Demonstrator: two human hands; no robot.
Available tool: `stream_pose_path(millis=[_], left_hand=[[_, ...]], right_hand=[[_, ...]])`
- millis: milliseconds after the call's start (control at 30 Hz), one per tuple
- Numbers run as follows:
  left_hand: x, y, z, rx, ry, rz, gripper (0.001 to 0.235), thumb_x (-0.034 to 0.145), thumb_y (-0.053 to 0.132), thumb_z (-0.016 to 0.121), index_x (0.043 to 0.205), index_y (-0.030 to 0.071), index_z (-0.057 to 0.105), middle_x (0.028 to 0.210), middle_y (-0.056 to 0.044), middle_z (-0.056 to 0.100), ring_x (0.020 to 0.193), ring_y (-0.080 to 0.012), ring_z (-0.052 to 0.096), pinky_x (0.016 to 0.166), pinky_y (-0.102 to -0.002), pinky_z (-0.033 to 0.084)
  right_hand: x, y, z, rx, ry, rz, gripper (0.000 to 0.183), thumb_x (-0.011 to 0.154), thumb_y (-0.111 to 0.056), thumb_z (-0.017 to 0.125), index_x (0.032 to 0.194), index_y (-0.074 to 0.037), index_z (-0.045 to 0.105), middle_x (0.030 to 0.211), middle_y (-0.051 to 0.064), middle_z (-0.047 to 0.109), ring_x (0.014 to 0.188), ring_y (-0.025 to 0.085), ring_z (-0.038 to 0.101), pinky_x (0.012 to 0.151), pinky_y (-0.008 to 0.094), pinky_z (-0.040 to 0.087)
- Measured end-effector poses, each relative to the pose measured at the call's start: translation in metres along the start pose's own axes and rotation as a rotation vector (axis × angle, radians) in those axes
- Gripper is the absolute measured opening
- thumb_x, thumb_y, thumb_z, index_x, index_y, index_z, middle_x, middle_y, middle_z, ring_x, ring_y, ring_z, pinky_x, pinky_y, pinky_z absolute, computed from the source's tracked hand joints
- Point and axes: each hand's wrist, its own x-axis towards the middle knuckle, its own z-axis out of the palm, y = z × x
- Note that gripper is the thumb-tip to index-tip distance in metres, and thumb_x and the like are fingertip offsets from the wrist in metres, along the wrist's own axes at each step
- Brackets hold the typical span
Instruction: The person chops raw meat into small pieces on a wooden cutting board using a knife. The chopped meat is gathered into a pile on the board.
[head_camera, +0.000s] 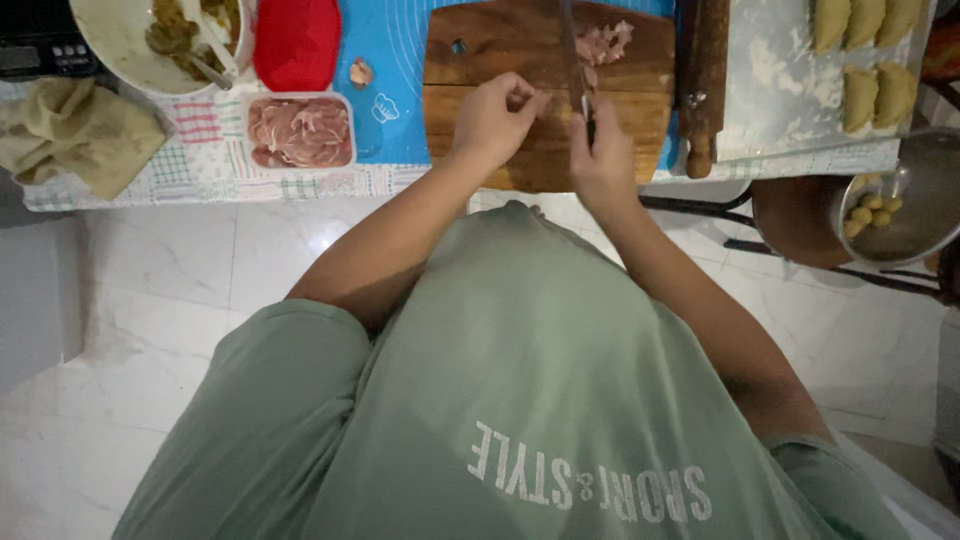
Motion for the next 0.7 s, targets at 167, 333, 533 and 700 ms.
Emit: stream_pose_path(millis=[167,333,533,700], left_hand=[[-0.006,0.003,0.0,0.055,0.024,-0.021,0.022,0.088,0.031,0.074,0.089,0.009,0.071,0.081,-0.007,0.077,0.076,-0.0252,0.074,0.068,-0.038,0.055],[-0.006,0.002,0.003,0.155,-0.035,-0.014,0.023,0.086,0.03,0.074,0.088,0.008,0.067,0.076,-0.007,0.075,0.074,-0.028,0.074,0.065,-0.042,0.055],[-0.004,-0.012,0.012,0.451,-0.064,0.147,0.021,0.089,0.021,0.07,0.101,0.005,0.066,0.1,-0.017,0.071,0.096,-0.0399,0.066,0.08,-0.051,0.052],[-0.011,-0.023,0.015,0.534,-0.027,0.36,0.035,0.087,0.015,0.068,0.117,-0.003,0.061,0.115,-0.023,0.065,0.108,-0.043,0.058,0.087,-0.051,0.051]], right_hand=[[-0.029,-0.01,-0.001,-0.2,-0.097,-0.046,0.017,0.107,-0.015,0.055,0.115,0.0,0.052,0.088,0.03,0.064,0.083,0.053,0.061,0.068,0.057,0.046],[-0.036,-0.011,0.001,-0.202,-0.177,0.059,0.016,0.107,-0.015,0.055,0.113,-0.001,0.05,0.089,0.031,0.065,0.083,0.053,0.061,0.069,0.06,0.045],[-0.048,0.002,0.001,-0.321,-0.262,0.053,0.02,0.105,-0.015,0.053,0.113,0.002,0.048,0.083,0.031,0.065,0.074,0.052,0.063,0.065,0.061,0.047],[-0.056,0.016,0.013,-0.551,-0.423,0.043,0.027,0.098,-0.014,0.055,0.11,0.007,0.045,0.08,0.031,0.066,0.069,0.049,0.067,0.06,0.056,0.053]])
